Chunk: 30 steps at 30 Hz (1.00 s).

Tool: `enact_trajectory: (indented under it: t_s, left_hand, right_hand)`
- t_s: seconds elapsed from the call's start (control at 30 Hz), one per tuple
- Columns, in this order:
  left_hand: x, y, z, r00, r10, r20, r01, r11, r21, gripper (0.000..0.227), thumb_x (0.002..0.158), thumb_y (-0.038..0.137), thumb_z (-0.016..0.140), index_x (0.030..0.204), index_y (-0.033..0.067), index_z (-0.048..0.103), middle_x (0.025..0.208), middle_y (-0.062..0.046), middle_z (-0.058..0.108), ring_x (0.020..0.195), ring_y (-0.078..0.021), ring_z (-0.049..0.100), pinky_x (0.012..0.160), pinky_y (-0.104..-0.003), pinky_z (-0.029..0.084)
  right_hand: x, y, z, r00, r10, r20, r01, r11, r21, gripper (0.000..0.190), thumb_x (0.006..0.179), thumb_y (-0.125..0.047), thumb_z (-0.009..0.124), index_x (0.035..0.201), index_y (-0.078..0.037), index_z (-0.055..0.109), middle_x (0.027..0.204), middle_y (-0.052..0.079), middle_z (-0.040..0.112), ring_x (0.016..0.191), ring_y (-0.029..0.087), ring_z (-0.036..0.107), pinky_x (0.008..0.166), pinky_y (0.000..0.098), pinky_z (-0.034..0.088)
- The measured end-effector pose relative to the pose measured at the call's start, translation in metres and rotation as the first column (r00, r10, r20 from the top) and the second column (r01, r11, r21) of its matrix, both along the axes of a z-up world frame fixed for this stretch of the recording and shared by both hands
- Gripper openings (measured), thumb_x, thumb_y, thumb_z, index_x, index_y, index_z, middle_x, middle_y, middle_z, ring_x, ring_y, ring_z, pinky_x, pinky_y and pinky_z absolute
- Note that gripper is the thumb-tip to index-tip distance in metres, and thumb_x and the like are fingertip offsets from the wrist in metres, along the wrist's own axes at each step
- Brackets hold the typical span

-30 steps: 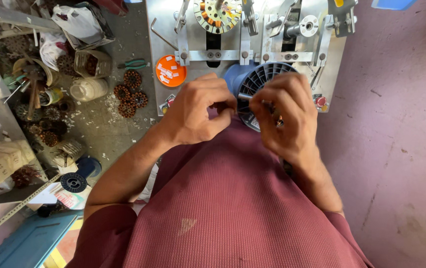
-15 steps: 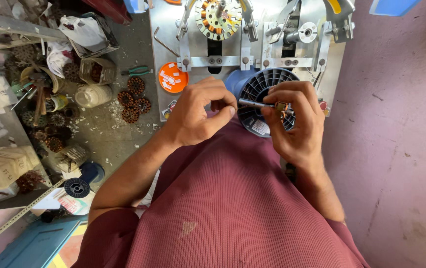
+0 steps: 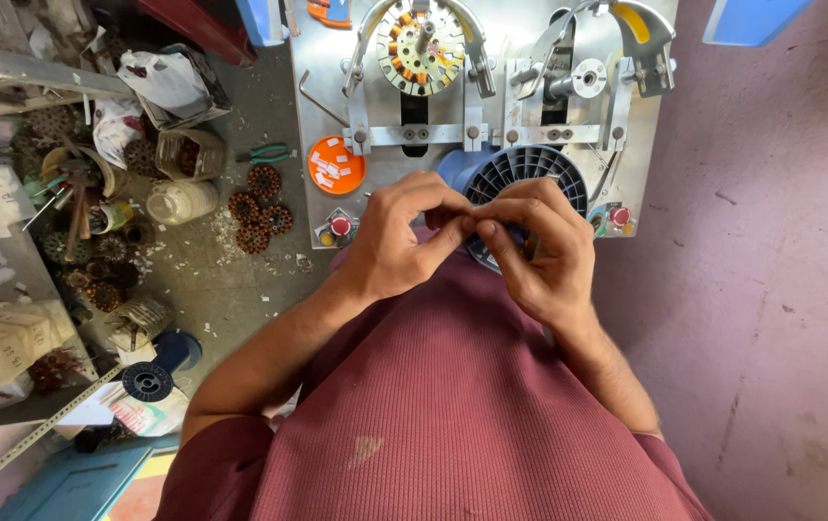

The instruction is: The person assembles small electrical components by hand, inserting and adjusting parts within a circular housing. They use a screwdriver to tighten or align elements and occasionally trim wires with scissors. The work is performed at a bench with tools and parts visible nearby.

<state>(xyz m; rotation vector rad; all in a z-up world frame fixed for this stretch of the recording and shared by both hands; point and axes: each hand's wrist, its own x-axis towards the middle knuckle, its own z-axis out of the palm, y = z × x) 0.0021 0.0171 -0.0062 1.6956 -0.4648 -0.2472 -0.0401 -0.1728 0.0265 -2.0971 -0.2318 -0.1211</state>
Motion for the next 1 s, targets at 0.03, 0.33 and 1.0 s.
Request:
enact_trajectory:
  t_s: [0.03, 0.33, 1.0]
  left_hand:
    - [0.001, 0.0, 0.002, 0.998, 0.008, 0.057, -0.009, 1.0, 0.004, 0.014, 0.09, 0.008, 0.077, 0.103, 0.0039, 0.073, 0.092, -0.007, 0.069, 0.082, -0.0195, 0.066, 0.075, -0.032, 0.052]
    - [0.005, 0.011, 0.005, 0.943, -0.076, 0.323, 0.072, 0.997, 0.023, 0.045, 0.093, 0.008, 0.076, 0.135, 0.0105, 0.06, 0.118, -0.009, 0.063, 0.097, -0.0233, 0.068, 0.088, -0.033, 0.057]
    - [0.01, 0.01, -0.02, 0.972, -0.237, 0.008, 0.236, 0.969, 0.069, 0.019, 0.089, 0.018, 0.08, 0.094, 0.0021, 0.072, 0.085, -0.011, 0.073, 0.072, -0.0224, 0.071, 0.062, -0.034, 0.055]
  right_hand:
    - [0.001, 0.001, 0.0, 1.0, -0.003, 0.005, 0.003, 1.0, -0.002, 0.014, 0.094, 0.003, 0.074, 0.106, -0.002, 0.071, 0.102, 0.011, 0.067, 0.094, 0.019, 0.067, 0.08, 0.0286, 0.055]
    - [0.005, -0.013, -0.007, 0.982, 0.124, -0.144, -0.142, 0.983, -0.12, 0.019, 0.091, 0.001, 0.073, 0.108, -0.002, 0.067, 0.097, 0.006, 0.074, 0.082, 0.022, 0.075, 0.069, 0.0307, 0.059]
    - [0.008, -0.013, 0.0, 0.937, 0.35, -0.011, -0.336, 0.888, -0.314, 0.048, 0.09, -0.004, 0.076, 0.136, -0.009, 0.063, 0.09, 0.008, 0.069, 0.078, 0.024, 0.07, 0.07, 0.037, 0.058]
